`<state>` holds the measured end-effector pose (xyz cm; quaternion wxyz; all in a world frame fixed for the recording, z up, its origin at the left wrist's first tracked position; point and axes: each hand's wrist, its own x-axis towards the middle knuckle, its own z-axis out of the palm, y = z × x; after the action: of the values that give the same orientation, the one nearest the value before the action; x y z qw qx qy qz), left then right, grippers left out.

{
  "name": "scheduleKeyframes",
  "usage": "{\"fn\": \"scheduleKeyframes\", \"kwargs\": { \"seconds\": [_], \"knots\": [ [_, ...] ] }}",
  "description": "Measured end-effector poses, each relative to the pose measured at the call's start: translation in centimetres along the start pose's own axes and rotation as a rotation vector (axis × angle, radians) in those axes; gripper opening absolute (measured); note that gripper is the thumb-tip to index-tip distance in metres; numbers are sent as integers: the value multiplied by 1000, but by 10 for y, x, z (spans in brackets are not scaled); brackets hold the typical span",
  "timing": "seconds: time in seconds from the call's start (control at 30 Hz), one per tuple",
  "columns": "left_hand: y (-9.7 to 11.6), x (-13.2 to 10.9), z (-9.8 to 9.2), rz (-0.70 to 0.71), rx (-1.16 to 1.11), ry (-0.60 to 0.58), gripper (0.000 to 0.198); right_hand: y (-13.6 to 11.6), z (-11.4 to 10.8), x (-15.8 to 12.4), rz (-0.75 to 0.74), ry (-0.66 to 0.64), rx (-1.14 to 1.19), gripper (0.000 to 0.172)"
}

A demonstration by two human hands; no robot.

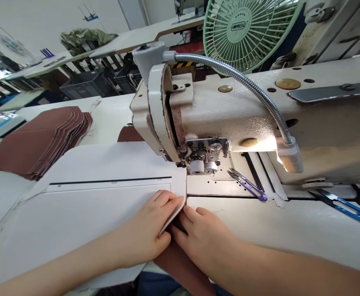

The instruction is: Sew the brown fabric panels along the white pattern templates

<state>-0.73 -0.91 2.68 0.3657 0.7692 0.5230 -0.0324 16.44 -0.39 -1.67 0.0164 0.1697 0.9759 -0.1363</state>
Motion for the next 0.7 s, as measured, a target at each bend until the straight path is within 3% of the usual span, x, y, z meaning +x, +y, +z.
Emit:
{"fn": "scheduleKeyframes", "kwargs": {
  "seconds": [0.1,0.17,0.3,0.57,0.7],
  "knots": [
    [-4,4,-2,36,29,27,65,8,-9,-3,-66,-50,35,80],
    [-5,7,-4,60,81,40,65,12,-11,-3,-71,-76,43,88],
    [-6,12,-10,93,200,39,63,16,-5,2,-3,-43,-32,74],
    [-13,22,-17,91,324,-21,66,25,-9,0,-48,-14,-86,87],
    [-13,28,-21,95,354,-7,62,28,-9,1,8,-2,-133,56]
  ]
}}
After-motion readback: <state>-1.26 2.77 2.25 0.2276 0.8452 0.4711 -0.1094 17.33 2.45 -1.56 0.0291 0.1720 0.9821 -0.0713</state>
